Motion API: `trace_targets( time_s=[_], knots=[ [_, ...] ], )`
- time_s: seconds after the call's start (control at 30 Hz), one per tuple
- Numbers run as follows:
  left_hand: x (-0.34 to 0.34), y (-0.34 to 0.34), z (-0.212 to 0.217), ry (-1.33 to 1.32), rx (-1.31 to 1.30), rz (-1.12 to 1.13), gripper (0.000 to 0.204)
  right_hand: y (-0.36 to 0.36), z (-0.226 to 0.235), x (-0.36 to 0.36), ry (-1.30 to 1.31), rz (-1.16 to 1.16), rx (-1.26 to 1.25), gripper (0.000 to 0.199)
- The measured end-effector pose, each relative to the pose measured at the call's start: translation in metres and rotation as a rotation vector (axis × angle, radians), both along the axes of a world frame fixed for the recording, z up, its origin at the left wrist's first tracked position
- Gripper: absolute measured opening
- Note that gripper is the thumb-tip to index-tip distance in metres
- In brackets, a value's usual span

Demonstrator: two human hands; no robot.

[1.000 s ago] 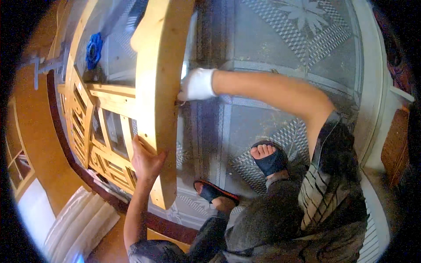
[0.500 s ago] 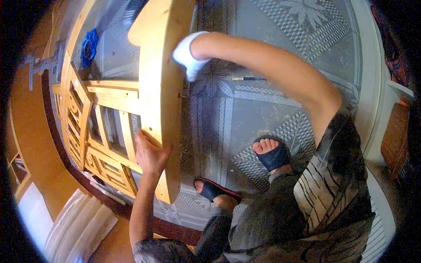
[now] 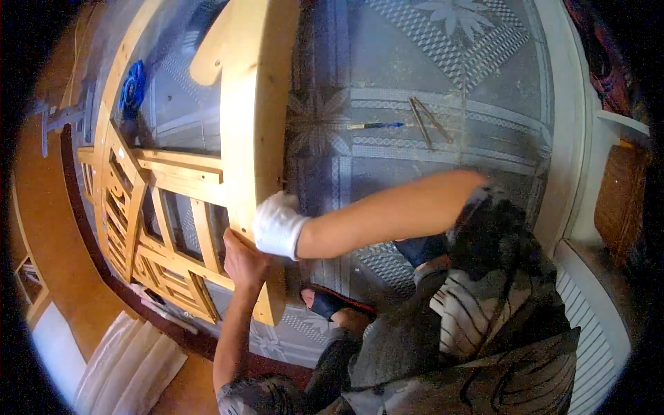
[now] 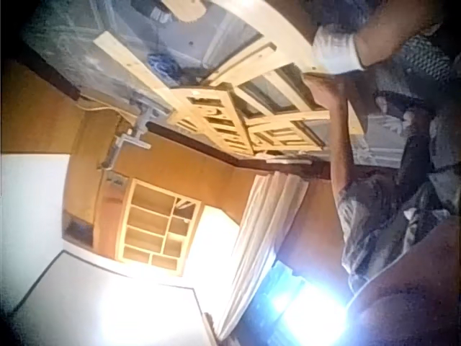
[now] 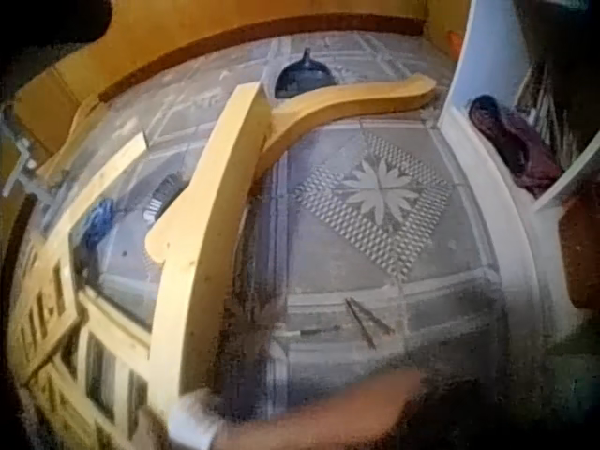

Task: The person unscrews bolts from wooden furniture components using an allen key and removes the fasteners by hand.

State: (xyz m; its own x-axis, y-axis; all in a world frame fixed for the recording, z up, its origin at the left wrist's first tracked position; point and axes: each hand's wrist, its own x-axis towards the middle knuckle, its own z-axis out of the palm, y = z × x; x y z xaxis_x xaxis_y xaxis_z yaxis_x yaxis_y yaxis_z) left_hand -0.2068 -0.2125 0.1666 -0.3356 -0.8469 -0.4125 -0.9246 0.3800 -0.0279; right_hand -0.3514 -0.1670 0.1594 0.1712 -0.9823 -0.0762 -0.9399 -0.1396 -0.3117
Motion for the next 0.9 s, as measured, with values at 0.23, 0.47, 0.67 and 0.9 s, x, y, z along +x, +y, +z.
trace_targets(
  time_s=[0.23,0.47,0.67,0.9],
  knots=[
    [0.010,0.001,-0.006,0.056,-0.013,-0.033,0.091,0.025,-0.027,-0.036,-0.766,-0.355,-0.145,0.030],
    [0.005,0.005,0.002,0.050,-0.051,-0.091,0.090,0.020,-0.055,-0.029,-0.801,-0.205,-0.503,0.033],
    [-0.007,0.004,0.019,-0.053,0.004,-0.003,0.088,0.016,-0.043,-0.034,-0.894,-0.121,-0.376,0.032],
    [-0.015,0.008,0.028,-0.053,0.029,-0.005,0.082,0.011,-0.038,-0.039,-0.890,-0.080,-0.311,0.036]
  ],
)
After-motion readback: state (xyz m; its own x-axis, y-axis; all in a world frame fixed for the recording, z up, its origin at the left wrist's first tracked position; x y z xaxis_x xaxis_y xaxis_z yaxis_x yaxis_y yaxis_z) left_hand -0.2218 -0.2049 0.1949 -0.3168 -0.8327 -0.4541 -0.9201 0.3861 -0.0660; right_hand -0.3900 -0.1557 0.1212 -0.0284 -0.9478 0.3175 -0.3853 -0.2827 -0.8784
